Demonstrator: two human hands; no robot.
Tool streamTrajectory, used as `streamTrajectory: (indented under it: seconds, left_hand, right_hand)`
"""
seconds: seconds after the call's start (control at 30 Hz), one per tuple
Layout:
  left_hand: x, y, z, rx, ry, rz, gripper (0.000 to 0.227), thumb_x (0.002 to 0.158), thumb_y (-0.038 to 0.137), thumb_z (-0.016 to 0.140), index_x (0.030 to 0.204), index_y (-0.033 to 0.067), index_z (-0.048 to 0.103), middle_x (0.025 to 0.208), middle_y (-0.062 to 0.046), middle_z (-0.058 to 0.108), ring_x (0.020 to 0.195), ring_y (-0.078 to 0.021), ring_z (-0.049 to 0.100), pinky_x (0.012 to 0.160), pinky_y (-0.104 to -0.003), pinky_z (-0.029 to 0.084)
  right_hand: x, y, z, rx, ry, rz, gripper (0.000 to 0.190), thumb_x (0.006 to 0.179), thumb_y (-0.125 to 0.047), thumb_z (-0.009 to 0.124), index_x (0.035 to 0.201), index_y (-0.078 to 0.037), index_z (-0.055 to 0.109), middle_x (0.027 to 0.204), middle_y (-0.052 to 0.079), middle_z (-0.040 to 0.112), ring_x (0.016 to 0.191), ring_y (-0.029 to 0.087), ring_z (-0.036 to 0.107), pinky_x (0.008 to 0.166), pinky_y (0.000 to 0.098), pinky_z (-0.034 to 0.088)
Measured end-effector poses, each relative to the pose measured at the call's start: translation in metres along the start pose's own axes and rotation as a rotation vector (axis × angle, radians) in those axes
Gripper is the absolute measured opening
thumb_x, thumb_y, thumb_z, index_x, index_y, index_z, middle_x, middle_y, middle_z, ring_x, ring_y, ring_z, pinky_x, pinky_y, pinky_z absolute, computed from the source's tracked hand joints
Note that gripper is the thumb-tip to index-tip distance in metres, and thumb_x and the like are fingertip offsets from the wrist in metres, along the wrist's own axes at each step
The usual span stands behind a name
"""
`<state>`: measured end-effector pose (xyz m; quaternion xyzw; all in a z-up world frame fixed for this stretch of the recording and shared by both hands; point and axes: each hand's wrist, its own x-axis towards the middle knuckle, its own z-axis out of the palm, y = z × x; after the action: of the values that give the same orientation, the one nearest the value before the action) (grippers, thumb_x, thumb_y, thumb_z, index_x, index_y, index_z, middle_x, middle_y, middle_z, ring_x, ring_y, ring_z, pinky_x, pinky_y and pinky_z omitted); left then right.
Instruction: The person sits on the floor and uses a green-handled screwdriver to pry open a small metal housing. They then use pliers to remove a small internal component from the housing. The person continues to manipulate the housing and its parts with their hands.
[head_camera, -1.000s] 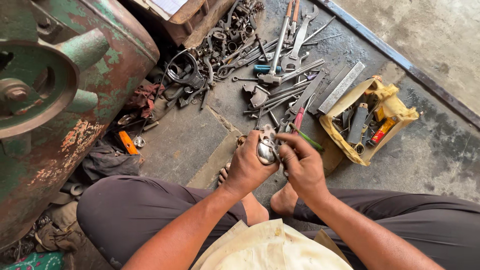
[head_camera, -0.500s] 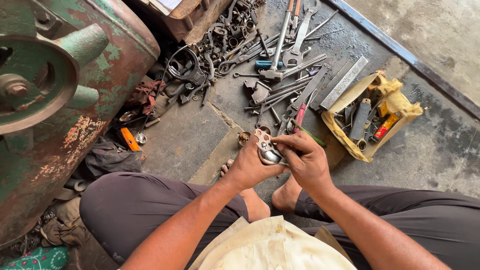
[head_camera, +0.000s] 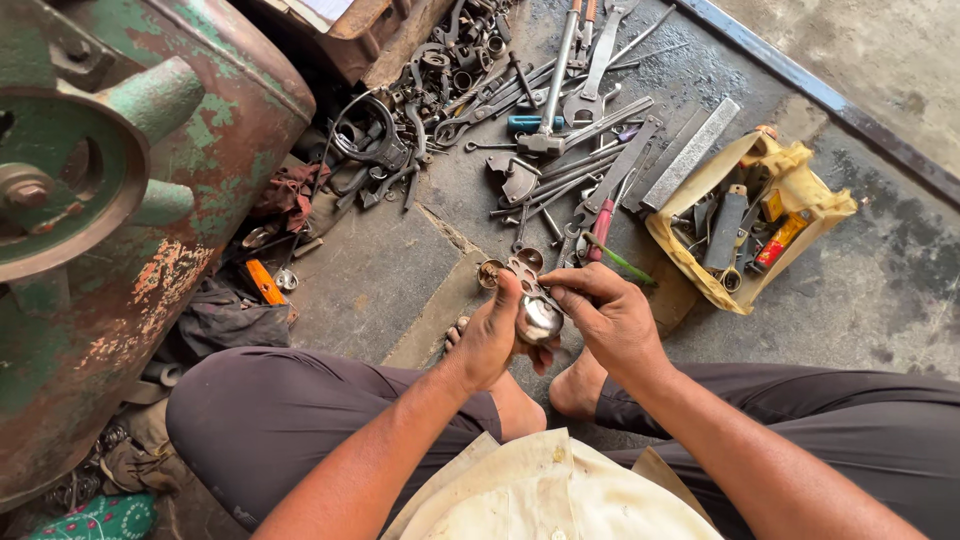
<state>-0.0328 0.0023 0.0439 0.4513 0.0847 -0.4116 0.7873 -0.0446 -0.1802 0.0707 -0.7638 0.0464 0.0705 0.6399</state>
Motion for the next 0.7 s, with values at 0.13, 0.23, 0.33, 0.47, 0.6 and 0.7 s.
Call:
streamTrajectory:
  seconds: [0.13,0.23,0.33,0.47,0.6,0.7]
  left_hand:
    - [0.003,-0.01,0.006,-0.245,0.07,0.029,0.078,0.094,0.082,0.03,0.11,0.012,0.062,0.074,-0.004,0.066,0.056,-0.0158,0.066,0.042,-0.029,0.048]
    - [0.007,-0.011,0.004,-0.266,0.252,-0.088,0.071,0.094,0.078,0.032,0.105,0.0147,0.063,0.07,-0.002,0.065,0.05,-0.0156,0.064,0.037,-0.028,0.045]
    - [0.01,-0.012,0.003,-0.225,0.372,-0.04,0.065,0.096,0.072,0.036,0.104,0.0134,0.063,0.068,0.0,0.061,0.05,-0.0123,0.06,0.037,-0.027,0.043]
    - [0.013,-0.019,0.005,-0.229,0.397,0.17,0.06,0.103,0.064,0.039,0.105,0.0095,0.064,0.068,0.003,0.053,0.05,-0.0067,0.05,0.039,-0.024,0.039]
    - [0.014,-0.027,0.009,-0.179,0.486,0.292,0.055,0.108,0.058,0.04,0.112,0.0091,0.066,0.072,0.006,0.046,0.056,-0.0035,0.042,0.046,-0.02,0.036]
    - [0.013,-0.03,0.009,0.058,0.627,0.285,0.054,0.106,0.055,0.036,0.111,0.0097,0.065,0.083,0.006,0.056,0.063,-0.0027,0.042,0.055,-0.019,0.038]
  right_hand:
    - [-0.004,-0.001,0.005,0.182,-0.012,0.196,0.018,0.093,-0.012,0.07,0.108,-0.004,0.077,0.097,-0.001,0.071,0.087,0.008,0.066,0.078,0.0255,0.053]
    - [-0.008,-0.004,0.007,0.06,-0.031,0.026,0.018,0.095,-0.01,0.071,0.111,-0.004,0.078,0.095,0.002,0.068,0.087,0.009,0.063,0.077,0.0251,0.05]
    - [-0.009,-0.01,0.008,-0.088,-0.01,-0.018,0.02,0.093,-0.009,0.075,0.112,-0.006,0.08,0.087,0.005,0.062,0.079,0.012,0.057,0.07,0.0268,0.046]
    - [-0.009,-0.016,0.018,-0.198,0.096,0.011,0.019,0.091,-0.013,0.075,0.109,-0.014,0.079,0.081,0.003,0.066,0.07,0.011,0.06,0.065,0.0256,0.045]
    - [-0.016,-0.017,0.035,-0.373,0.257,-0.115,0.015,0.093,-0.015,0.072,0.106,-0.015,0.079,0.083,0.002,0.072,0.07,0.013,0.059,0.069,0.0265,0.043]
    - [-0.019,-0.015,0.044,-0.672,0.35,-0.108,0.012,0.094,-0.022,0.075,0.103,-0.018,0.082,0.077,0.002,0.072,0.074,0.019,0.056,0.071,0.0314,0.04]
